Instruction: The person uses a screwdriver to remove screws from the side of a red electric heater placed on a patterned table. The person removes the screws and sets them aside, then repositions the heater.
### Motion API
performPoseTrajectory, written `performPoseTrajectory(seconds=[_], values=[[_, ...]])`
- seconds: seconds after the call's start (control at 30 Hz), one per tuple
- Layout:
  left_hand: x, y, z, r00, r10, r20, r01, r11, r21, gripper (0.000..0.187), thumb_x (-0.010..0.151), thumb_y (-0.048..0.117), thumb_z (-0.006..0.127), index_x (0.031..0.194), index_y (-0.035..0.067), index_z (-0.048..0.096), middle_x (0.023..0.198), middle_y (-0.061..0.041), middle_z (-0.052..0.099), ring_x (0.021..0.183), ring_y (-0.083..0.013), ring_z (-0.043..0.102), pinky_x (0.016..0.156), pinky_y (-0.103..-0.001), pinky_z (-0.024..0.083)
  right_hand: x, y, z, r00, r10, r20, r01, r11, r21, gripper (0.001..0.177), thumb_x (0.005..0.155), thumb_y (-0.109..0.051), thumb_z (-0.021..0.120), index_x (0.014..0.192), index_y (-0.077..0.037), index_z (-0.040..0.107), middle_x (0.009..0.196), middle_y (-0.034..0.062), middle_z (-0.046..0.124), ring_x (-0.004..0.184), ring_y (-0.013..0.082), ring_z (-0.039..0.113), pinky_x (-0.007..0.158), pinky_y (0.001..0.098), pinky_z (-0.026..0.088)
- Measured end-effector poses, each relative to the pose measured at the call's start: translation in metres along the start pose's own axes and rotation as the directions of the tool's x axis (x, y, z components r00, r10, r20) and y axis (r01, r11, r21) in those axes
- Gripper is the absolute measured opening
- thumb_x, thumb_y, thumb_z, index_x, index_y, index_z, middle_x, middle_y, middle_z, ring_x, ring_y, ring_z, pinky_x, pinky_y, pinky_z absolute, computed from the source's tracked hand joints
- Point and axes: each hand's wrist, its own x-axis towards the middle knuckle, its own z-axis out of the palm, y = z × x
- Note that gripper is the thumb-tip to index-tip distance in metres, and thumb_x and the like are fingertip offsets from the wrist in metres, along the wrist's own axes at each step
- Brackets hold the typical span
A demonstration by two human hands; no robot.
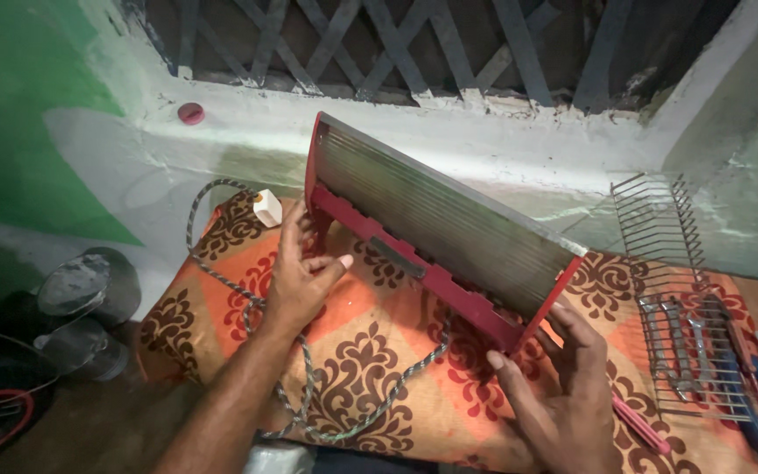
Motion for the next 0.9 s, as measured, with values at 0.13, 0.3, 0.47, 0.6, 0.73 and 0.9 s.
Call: performPoseTrajectory(seconds=[0.13,0.3,0.47,0.6,0.73,0.9], values=[[-0.001,-0.002,-0.002,0.999,-0.046,-0.009,0.047,0.999,0.018,0.097,0.083,-0.001,0.074,0.161,0.015,0.02,0.156,-0.024,0.036,0.142,-0.0326,0.046,0.099,-0.039,0.061,0.004,-0.001,-0.003,0.999,-0.017,0.046,0.016,1.0,0.005,0.077,0.08,0.004,0.075,0.144,0.003,0.034,0.142,0.0199,0.053,0.133,0.0263,0.058,0.111,0.0414,0.052],[0.001,-0.004,-0.001,0.998,-0.055,-0.013,0.055,0.998,-0.007,0.097,0.081,-0.003,0.074,0.16,0.015,0.021,0.156,-0.023,0.035,0.143,-0.0323,0.044,0.097,-0.039,0.059,0.015,0.001,-0.012,0.994,-0.037,0.105,0.043,0.998,-0.05,0.09,0.073,0.001,0.081,0.147,0.003,0.03,0.143,0.0188,0.051,0.132,0.0267,0.058,0.111,0.0413,0.051],[-0.001,-0.004,-0.001,1.0,-0.029,-0.005,0.029,0.999,-0.02,0.096,0.081,-0.003,0.075,0.16,0.014,0.022,0.157,-0.022,0.037,0.145,-0.0313,0.043,0.097,-0.038,0.056,0.016,0.008,-0.012,0.996,0.0,0.093,0.005,0.998,-0.055,0.097,0.069,-0.001,0.084,0.148,0.003,0.028,0.142,0.0197,0.05,0.131,0.029,0.058,0.105,0.0425,0.054],[-0.003,-0.002,-0.001,0.999,-0.046,-0.021,0.046,0.999,0.015,0.094,0.081,-0.001,0.075,0.16,0.014,0.025,0.156,-0.021,0.04,0.145,-0.0305,0.045,0.096,-0.037,0.056,0.013,0.013,-0.011,0.996,0.03,0.079,-0.028,0.999,-0.026,0.096,0.07,-0.001,0.083,0.148,0.002,0.029,0.14,0.0211,0.052,0.129,0.0301,0.06,0.101,0.0436,0.059],[-0.002,-0.002,-0.001,0.994,-0.096,-0.042,0.097,0.995,0.024,0.095,0.08,0.0,0.076,0.16,0.013,0.026,0.154,-0.021,0.04,0.142,-0.0298,0.046,0.097,-0.037,0.056,0.013,0.017,-0.011,0.997,0.049,0.055,-0.047,0.998,-0.029,0.097,0.067,0.0,0.085,0.146,0.002,0.029,0.139,0.0231,0.053,0.124,0.0307,0.064,0.098,0.0443,0.057],[-0.005,0.0,-0.003,0.993,-0.104,-0.055,0.107,0.993,0.045,0.097,0.079,0.0,0.077,0.16,0.012,0.025,0.155,-0.02,0.041,0.139,-0.0295,0.047,0.098,-0.038,0.055,0.012,0.019,-0.005,0.995,0.095,0.019,-0.096,0.995,0.022,0.097,0.065,0.004,0.083,0.145,0.0,0.029,0.141,0.0252,0.052,0.126,0.0337,0.063,0.096,0.0468,0.056]])
